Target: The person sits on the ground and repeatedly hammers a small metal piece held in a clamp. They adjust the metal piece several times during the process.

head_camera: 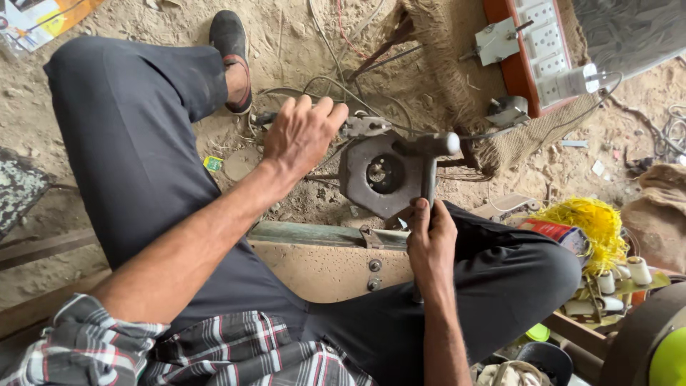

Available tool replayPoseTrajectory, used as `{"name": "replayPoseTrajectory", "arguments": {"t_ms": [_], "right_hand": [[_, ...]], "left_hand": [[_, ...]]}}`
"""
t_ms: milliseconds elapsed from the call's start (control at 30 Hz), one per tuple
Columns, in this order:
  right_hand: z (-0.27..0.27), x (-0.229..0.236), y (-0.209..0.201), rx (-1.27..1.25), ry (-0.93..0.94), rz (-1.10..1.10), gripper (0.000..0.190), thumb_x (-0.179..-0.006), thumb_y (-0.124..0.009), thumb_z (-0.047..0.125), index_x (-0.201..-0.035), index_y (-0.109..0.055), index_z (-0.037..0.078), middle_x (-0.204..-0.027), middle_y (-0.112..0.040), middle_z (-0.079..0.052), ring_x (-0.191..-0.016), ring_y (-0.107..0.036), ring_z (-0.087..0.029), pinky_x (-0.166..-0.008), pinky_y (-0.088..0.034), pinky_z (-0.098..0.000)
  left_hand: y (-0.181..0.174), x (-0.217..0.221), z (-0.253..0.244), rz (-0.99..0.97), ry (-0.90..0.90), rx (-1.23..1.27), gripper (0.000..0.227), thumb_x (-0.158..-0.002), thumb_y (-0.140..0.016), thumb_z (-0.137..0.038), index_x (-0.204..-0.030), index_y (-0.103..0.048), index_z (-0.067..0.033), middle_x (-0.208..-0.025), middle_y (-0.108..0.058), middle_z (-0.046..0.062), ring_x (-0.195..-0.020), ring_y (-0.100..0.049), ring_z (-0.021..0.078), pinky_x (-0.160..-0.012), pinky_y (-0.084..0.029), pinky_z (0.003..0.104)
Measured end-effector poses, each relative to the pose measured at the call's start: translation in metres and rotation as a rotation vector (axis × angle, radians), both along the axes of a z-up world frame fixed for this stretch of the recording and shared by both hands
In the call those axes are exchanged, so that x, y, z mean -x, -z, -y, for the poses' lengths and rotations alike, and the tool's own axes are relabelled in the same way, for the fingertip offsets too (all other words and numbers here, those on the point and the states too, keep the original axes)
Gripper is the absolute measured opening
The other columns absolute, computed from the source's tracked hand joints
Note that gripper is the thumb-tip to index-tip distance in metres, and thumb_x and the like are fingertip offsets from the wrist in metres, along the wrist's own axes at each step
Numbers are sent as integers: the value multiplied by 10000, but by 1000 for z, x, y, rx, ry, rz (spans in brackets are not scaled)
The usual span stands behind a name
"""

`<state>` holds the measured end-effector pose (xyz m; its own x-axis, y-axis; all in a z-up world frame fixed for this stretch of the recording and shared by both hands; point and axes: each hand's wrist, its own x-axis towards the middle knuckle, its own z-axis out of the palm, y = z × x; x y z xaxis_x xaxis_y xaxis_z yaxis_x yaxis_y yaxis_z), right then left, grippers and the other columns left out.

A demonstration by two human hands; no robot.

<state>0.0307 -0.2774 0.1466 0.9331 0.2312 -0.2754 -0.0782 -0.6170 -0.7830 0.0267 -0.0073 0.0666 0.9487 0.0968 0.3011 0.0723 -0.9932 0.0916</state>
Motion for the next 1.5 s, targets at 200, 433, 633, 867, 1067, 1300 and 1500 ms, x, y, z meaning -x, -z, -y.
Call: {"name": "replayPoseTrajectory", "arguments": {"t_ms": [200, 433, 633, 867, 1067, 1300, 1500], "right_hand": [[0, 9, 2, -43, -36, 81, 431, -1092, -497, 374, -1117, -648, -29, -718, -650, -30, -557, -468, -59, -499, -384, -261], [2, 5, 3, 15, -21, 105, 410, -1120, -480, 349, -1153, -661, -17, -678, -586, -77, -561, -523, -50, -508, -429, -250], [0, 3, 6, -3, -9, 67, 383, -1095, -474, 319, -1123, -642, -24, -731, -706, -26, -522, -495, -52, -460, -390, -265], [1, 3, 12, 17, -87, 149, 405, -1126, -464, 331, -1140, -643, -32, -771, -685, -96, -711, -709, -51, -503, -506, -249], [-5, 7, 0, 155, -102, 235, 395, -1109, -441, 333, -1088, -632, -12, -711, -727, -104, -464, -600, -147, -417, -420, -300], [-12, 8, -58, 184, -160, 567, 364, -1157, -439, 322, -1038, -562, 0, -609, -563, -68, -472, -540, -134, -453, -372, -315], [-16, 22, -99, 32, -114, 697, 297, -1223, -391, 271, -1128, -494, 9, -673, -602, -46, -532, -592, -107, -483, -430, -259]], "left_hand": [[-5, 5, -6, 40, -37, 173, 113, -1005, -564, -23, -970, -661, -69, -778, -651, 73, -628, -609, 189, -565, -489, 372], [-15, 4, 1, 23, 25, 214, 126, -972, -574, 12, -971, -673, -65, -816, -690, 88, -665, -654, 219, -596, -525, 398], [-21, 4, 1, 71, 18, 261, 175, -908, -570, 53, -991, -678, -58, -823, -696, 97, -676, -666, 234, -601, -529, 416], [-12, 2, 15, 4, 12, 342, 143, -1029, -549, -2, -952, -661, -48, -732, -646, 83, -579, -582, 185, -510, -469, 364], [-5, 4, 21, 137, -15, 266, 110, -988, -580, -12, -940, -658, -73, -743, -645, 67, -616, -601, 188, -572, -486, 377], [-6, 2, 22, 116, -25, 204, 78, -956, -605, -21, -940, -655, -79, -766, -654, 66, -643, -616, 192, -605, -495, 378], [-1, 1, 23, 85, -29, 179, 86, -987, -609, -31, -935, -649, -86, -760, -646, 59, -637, -593, 175, -588, -478, 361]]}}
